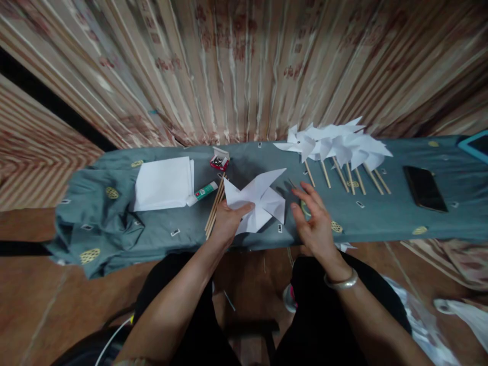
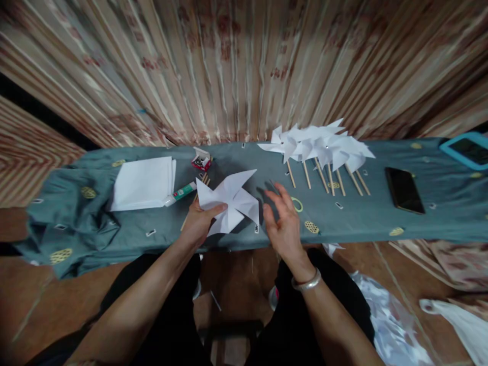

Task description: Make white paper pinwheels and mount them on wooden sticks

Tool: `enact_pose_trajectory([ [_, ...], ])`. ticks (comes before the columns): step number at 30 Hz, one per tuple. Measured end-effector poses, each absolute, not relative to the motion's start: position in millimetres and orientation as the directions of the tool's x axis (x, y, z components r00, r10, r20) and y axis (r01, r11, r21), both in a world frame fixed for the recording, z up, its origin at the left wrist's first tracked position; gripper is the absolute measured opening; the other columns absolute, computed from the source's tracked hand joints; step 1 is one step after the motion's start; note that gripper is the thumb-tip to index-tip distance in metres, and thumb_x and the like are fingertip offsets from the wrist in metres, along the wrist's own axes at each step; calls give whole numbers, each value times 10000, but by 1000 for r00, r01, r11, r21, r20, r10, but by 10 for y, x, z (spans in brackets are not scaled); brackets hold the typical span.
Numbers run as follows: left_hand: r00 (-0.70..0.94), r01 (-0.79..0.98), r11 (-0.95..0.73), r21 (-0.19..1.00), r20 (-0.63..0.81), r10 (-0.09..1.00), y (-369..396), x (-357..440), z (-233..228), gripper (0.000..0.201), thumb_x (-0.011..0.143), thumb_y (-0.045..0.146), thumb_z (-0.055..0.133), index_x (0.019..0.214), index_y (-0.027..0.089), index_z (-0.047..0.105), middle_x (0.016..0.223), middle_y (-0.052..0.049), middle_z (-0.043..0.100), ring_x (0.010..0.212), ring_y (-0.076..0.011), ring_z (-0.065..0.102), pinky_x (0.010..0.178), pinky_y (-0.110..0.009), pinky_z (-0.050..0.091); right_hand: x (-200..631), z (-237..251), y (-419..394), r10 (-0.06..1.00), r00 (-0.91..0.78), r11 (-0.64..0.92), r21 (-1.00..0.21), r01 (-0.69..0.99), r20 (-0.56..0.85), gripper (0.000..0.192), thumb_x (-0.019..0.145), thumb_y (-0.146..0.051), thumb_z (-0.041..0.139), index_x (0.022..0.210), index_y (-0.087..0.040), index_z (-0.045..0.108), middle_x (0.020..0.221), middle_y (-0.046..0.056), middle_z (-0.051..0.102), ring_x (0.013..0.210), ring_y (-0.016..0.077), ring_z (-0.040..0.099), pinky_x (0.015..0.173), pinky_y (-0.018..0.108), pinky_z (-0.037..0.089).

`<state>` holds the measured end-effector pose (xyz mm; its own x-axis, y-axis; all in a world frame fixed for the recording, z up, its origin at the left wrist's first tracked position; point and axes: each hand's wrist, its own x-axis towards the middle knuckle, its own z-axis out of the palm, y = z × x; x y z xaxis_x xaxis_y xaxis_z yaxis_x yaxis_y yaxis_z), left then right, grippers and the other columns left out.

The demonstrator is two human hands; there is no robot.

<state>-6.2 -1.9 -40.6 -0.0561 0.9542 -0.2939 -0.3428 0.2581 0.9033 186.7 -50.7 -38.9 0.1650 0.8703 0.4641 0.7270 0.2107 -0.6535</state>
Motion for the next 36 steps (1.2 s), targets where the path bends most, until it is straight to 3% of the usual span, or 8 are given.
enact_pose_trajectory([
  [7,-139,-433,203,878,-288,948,107,-211,-334,350,417,207,873,727,122,735,707,-38,747,616,-165,667,692,-309,545,1812,-457,-346,870,235,175,-716,675,434,296,914,-333,524,1141,-210,669,1405,138,564,1275,267,562,1065,506,459],
  [15,-479,-464,-141,875,-114,870,379,-836,-12,355,423,165,844,748,143,701,741,-27,745,695,-171,693,713,-291,577,1548,-589,-200,912,221,182,-824,537,346,180,869,-333,573,914,-214,699,1126,115,721,1054,246,678,979,460,503],
  [22,-602,-455,-261,852,-79,794,427,-1202,71,350,435,116,802,762,162,687,833,-34,760,789,-190,708,728,-296,597,1143,-585,94,919,148,229,-801,553,364,157,853,-324,592,834,-218,707,1223,119,679,1168,261,637,1034,463,461],
  [25,-617,-455,-265,850,-86,782,416,-1268,82,356,437,120,802,771,159,687,860,-37,763,789,-192,712,740,-301,600,978,-493,406,913,77,273,-738,617,402,145,848,-247,580,877,-216,719,1283,114,650,1206,255,615,1062,457,445],
  [29,-625,-462,-264,846,-100,775,414,-1334,112,376,442,125,800,800,159,689,875,-35,764,803,-196,714,770,-316,601,767,-342,900,911,-91,327,-569,755,402,260,835,-125,536,985,-210,730,1390,103,576,1338,260,495,1130,479,379],
  [32,-628,-461,-262,848,-102,772,430,-1376,110,389,441,131,807,810,167,691,874,-34,762,823,-198,711,757,-309,601,607,-234,1192,924,-204,329,-397,857,324,289,865,-113,509,1039,-165,733,1476,133,485,1419,277,378,1159,477,334],
  [36,-635,-458,-288,841,-83,768,447,-1414,89,409,441,156,821,832,159,700,872,-44,762,841,-206,712,758,-307,599,423,-159,1411,942,-267,310,-223,924,203,285,914,-159,482,1012,-124,748,1482,175,465,1452,320,306,1114,502,364],
])
